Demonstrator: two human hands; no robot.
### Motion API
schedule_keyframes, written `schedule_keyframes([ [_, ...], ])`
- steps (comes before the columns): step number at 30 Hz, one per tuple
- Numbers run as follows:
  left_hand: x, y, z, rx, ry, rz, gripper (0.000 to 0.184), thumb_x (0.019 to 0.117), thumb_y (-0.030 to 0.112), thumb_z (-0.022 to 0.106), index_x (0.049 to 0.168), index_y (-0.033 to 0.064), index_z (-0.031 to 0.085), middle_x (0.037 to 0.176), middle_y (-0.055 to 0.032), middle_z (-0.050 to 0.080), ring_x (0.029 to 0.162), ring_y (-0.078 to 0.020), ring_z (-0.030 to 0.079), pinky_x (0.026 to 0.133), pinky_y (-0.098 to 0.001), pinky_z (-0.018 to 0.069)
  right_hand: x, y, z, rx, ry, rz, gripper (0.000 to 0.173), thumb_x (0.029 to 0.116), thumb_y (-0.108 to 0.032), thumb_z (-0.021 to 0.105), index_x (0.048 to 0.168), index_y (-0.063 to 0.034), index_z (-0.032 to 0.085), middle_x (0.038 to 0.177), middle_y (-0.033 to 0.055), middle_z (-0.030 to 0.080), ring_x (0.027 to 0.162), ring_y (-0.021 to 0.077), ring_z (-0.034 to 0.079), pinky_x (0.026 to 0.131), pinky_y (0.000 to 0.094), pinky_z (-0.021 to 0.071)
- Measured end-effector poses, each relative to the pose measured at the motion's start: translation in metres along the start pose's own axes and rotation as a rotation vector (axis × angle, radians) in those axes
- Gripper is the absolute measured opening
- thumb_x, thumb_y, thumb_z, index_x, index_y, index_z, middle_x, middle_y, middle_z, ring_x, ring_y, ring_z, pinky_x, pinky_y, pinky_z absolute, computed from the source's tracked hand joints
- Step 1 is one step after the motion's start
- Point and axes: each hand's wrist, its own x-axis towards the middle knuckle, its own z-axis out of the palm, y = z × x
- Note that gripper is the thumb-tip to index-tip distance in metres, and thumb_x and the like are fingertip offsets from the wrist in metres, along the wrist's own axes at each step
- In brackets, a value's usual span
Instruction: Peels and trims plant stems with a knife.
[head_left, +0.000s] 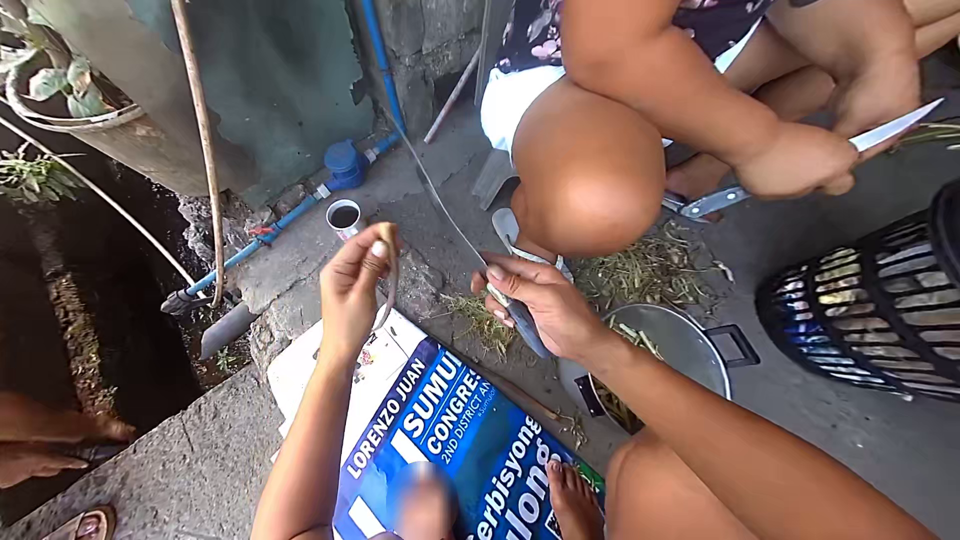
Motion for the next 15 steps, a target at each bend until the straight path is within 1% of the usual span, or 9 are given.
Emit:
schedule_keyframes([
  [1, 0.022, -0.063, -0.014, -0.025, -0.055, 0.307, 0.021, 0.1055, 0.004, 0.047, 0.115, 0.0, 0.066, 0.102, -0.0017, 0.071, 0.089, -0.0045, 0.066, 0.082, -0.0198, 0.0546, -0.005, -0.008, 0.003, 0.041, -0.038, -0.061, 0.034, 0.1069, -0.013, 0.044, 0.132, -0.0036, 0.064, 0.091, 0.0009, 0.067, 0.062, 0.0028, 0.055, 0.058, 0.0162, 0.048],
  [2, 0.037, -0.095, -0.019, -0.064, -0.135, 0.459, 0.022, 0.106, 0.009, 0.05, 0.117, 0.0057, 0.068, 0.105, 0.0037, 0.071, 0.089, -0.0024, 0.066, 0.079, -0.0207, 0.0559, -0.01, -0.016, 0.005, 0.069, -0.074, -0.103, 0.034, 0.1068, -0.015, 0.045, 0.134, -0.0056, 0.064, 0.092, 0.0017, 0.067, 0.064, 0.0031, 0.055, 0.059, 0.0165, 0.0483],
  [3, 0.042, -0.106, -0.018, -0.076, -0.191, 0.508, 0.022, 0.106, 0.01, 0.051, 0.118, 0.0078, 0.069, 0.108, 0.0058, 0.07, 0.09, -0.0014, 0.065, 0.079, -0.0211, 0.0556, -0.014, -0.021, 0.005, 0.085, -0.102, -0.132, 0.034, 0.1065, -0.015, 0.047, 0.135, -0.0067, 0.065, 0.093, 0.0023, 0.067, 0.064, 0.0034, 0.055, 0.06, 0.0165, 0.0484],
  [5, 0.038, -0.105, -0.01, -0.068, -0.232, 0.528, 0.02, 0.1049, 0.009, 0.053, 0.114, 0.0075, 0.072, 0.108, 0.0058, 0.069, 0.092, -0.0016, 0.064, 0.082, -0.0215, 0.0554, -0.02, -0.026, 0.003, 0.108, -0.133, -0.148, 0.034, 0.1055, -0.015, 0.05, 0.135, -0.0061, 0.065, 0.093, 0.0029, 0.067, 0.065, 0.003, 0.056, 0.06, 0.0158, 0.0485],
  [7, 0.034, -0.1, -0.006, -0.025, -0.241, 0.56, 0.019, 0.1046, 0.009, 0.055, 0.112, 0.0064, 0.073, 0.107, 0.0052, 0.069, 0.093, -0.0011, 0.064, 0.083, -0.0203, 0.0546, -0.025, -0.026, 0.002, 0.139, -0.146, -0.119, 0.034, 0.1052, -0.013, 0.051, 0.135, -0.0046, 0.065, 0.093, 0.0031, 0.068, 0.064, 0.0023, 0.055, 0.059, 0.0146, 0.0479],
  [11, 0.03, -0.098, -0.002, 0.043, -0.253, 0.598, 0.02, 0.1045, 0.008, 0.055, 0.111, 0.004, 0.073, 0.107, 0.0043, 0.069, 0.092, 0.0009, 0.063, 0.081, -0.0173, 0.0532, -0.024, -0.023, -0.002, 0.165, -0.175, -0.097, 0.035, 0.1053, -0.013, 0.049, 0.134, -0.0049, 0.066, 0.091, 0.0033, 0.067, 0.063, 0.0018, 0.055, 0.059, 0.0143, 0.0472],
  [15, 0.031, -0.098, 0.0, 0.087, -0.236, 0.627, 0.019, 0.1038, 0.006, 0.056, 0.11, 0.0011, 0.073, 0.108, 0.0018, 0.07, 0.096, 0.0005, 0.064, 0.084, -0.0172, 0.0533, -0.022, -0.023, -0.006, 0.178, -0.186, -0.083, 0.034, 0.1062, -0.013, 0.048, 0.134, -0.005, 0.066, 0.092, 0.0043, 0.068, 0.063, 0.002, 0.055, 0.058, 0.0143, 0.0475],
])
